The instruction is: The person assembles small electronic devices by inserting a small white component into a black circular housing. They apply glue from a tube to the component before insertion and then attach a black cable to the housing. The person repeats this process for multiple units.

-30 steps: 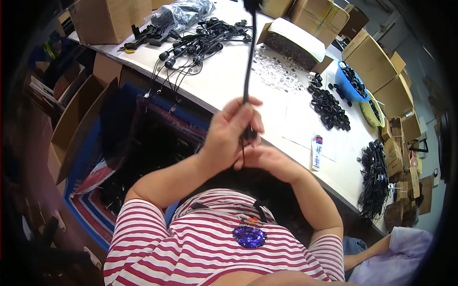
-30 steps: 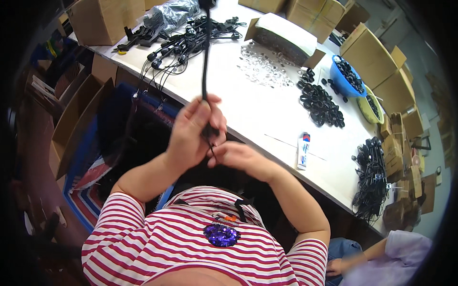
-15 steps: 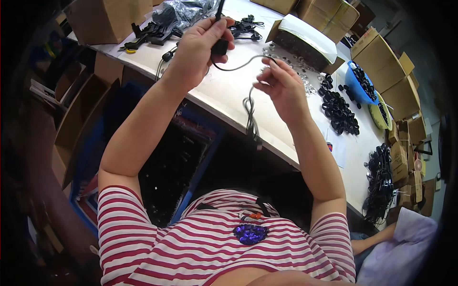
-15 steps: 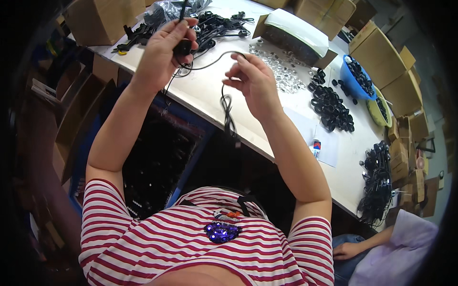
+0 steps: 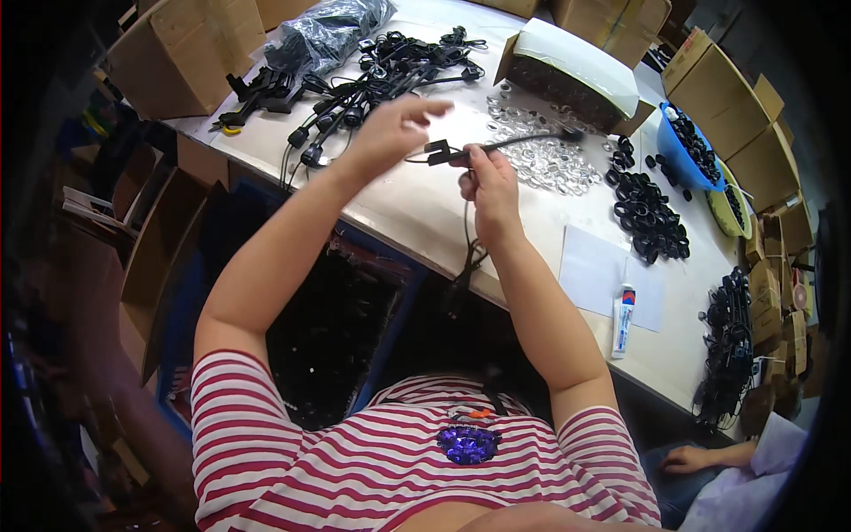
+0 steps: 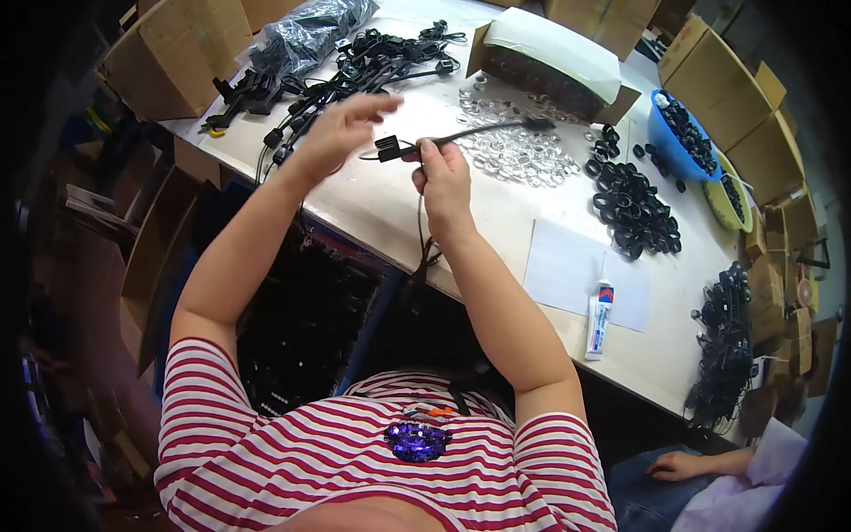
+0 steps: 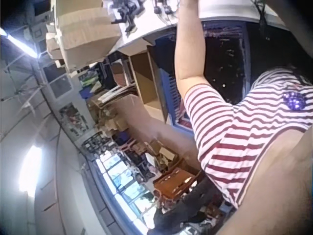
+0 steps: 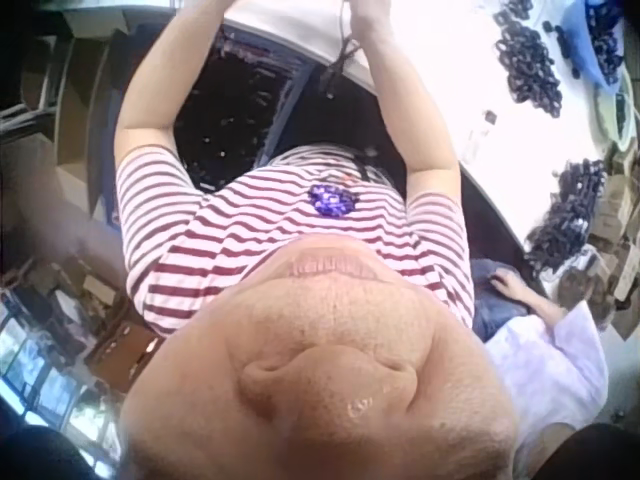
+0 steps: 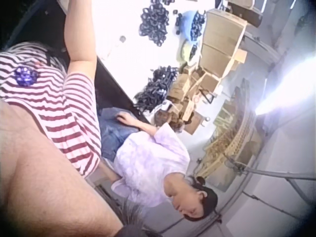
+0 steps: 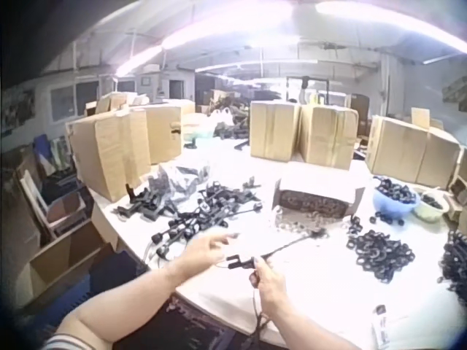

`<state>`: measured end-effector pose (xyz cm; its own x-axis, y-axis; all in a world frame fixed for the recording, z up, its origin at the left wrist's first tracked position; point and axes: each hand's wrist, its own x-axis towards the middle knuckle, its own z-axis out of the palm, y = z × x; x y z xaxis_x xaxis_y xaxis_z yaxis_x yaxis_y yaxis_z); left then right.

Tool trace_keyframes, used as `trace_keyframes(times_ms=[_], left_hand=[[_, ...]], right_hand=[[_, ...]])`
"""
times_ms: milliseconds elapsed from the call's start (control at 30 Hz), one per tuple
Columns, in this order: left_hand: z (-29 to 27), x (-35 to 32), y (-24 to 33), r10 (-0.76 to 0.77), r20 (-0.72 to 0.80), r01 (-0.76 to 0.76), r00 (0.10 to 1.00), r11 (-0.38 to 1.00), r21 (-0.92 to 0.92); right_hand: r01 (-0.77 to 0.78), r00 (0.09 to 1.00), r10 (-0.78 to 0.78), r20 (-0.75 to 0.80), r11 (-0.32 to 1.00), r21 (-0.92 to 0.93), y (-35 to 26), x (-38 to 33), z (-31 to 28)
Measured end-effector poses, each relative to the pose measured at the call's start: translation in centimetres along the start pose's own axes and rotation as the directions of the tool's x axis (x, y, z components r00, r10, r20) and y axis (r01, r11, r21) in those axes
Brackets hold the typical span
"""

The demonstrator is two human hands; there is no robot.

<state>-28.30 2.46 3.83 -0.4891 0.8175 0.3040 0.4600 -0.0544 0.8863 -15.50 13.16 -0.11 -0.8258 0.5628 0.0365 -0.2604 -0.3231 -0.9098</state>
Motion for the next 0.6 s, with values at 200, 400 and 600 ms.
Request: trace_keyframes(times_ms=[200, 400, 600], left_hand=[[-1.4, 9.4, -5.3, 0.251, -0.051, -0.155, 0.967, 0.73, 0.665], [0.7, 13.5, -8.8, -0.224, 0.141, -0.142, 0.964, 0.014, 0.99], [-1.3, 14.7, -11.4, -0.241, -0.02, 0.055, 0.97, 0.137, 0.989]], right_hand=[[0.03, 0.99, -0.018, 0.141, 0.996, -0.085, -0.1, -1.0, 0.3], [0.068, 0.941, 0.042, 0.335, 0.948, -0.31, 0.7, -1.5, 0.2], [0.074, 0.92, 0.083, 0.383, 0.923, -0.378, 0.5, -1.6, 0.0]])
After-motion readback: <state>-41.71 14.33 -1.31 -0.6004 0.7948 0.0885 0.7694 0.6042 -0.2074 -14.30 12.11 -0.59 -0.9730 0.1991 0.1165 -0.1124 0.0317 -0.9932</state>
